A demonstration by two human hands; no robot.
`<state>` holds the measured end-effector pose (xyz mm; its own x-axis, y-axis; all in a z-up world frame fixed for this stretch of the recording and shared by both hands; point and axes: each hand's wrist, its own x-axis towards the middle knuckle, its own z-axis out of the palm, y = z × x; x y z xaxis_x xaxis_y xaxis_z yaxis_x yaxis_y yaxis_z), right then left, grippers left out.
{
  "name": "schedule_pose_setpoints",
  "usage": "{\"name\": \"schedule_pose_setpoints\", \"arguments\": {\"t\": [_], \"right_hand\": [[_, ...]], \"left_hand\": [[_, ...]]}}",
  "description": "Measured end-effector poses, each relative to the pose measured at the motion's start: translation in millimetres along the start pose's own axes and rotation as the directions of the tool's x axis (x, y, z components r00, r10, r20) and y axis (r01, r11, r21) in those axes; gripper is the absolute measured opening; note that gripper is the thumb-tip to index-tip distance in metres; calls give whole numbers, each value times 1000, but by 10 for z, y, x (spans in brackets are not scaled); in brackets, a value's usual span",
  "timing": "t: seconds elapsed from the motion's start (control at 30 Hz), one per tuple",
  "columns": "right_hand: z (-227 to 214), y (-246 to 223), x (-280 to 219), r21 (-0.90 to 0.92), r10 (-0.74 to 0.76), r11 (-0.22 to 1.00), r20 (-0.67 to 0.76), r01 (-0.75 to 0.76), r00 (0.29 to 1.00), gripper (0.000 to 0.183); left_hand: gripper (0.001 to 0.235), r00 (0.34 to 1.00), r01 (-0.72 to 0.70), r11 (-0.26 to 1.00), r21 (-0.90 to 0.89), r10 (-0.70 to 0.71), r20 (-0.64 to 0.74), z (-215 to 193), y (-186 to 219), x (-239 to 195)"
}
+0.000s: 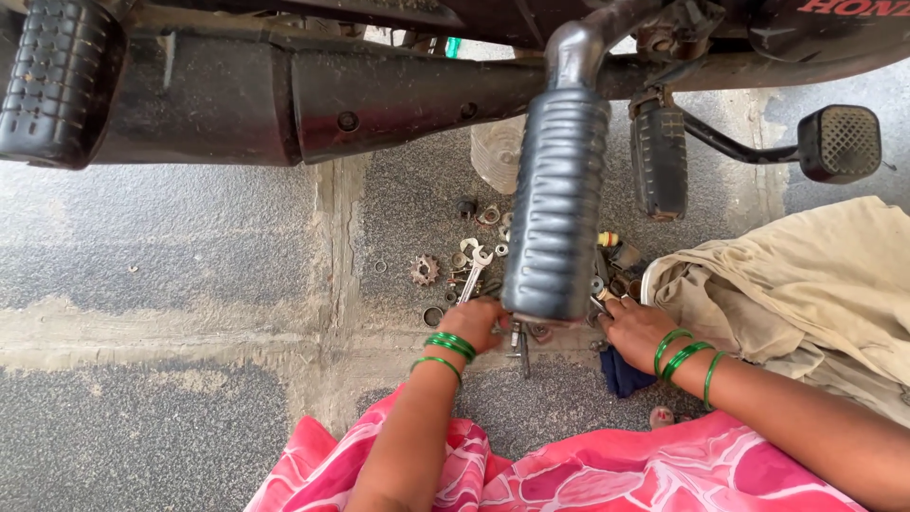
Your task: The person uses a wrench to loosen and tighten bolts on the motorcycle's engine and rear wheel area. They also wipe parts of the motorcycle with a cloth and handle various small metal components on the ground.
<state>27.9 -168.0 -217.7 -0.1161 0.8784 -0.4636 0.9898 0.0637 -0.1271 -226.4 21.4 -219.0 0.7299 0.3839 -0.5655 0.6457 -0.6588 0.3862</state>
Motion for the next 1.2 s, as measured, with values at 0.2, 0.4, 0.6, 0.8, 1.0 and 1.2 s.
{"name": "schedule_pose_setpoints", "arguments": {"t": [0.2, 0.4, 0.6, 0.8, 1.0, 1.2], "right_hand": [[-85, -57, 56, -11, 12, 1000, 70, -11, 997, 29], [-242, -135, 96, -6, 41, 999, 134, -40, 990, 25], [-85, -86, 149, 71, 53, 996, 13, -54, 999, 30], [9, 27, 183, 102, 24, 995, -10, -23, 1000, 30], [50, 139, 239, 73, -6, 997, -46, 9, 999, 24], [-87, 204, 259, 68, 9, 998, 22, -10, 1000, 17]], "left_hand": [[11, 994, -51, 995, 85, 59, -89, -132, -29, -128], [29, 929, -361, 901, 239, 370, 9, -58, 290, -287], [27, 895, -319, 924, 213, 367, -253, 334, 255, 1], [19, 900, -175, 961, 215, 245, -360, -196, 354, 233], [31, 883, -178, 955, 237, 261, -391, -210, 17, 364], [29, 883, -160, 975, 156, 211, -418, -542, -4, 333]]}}
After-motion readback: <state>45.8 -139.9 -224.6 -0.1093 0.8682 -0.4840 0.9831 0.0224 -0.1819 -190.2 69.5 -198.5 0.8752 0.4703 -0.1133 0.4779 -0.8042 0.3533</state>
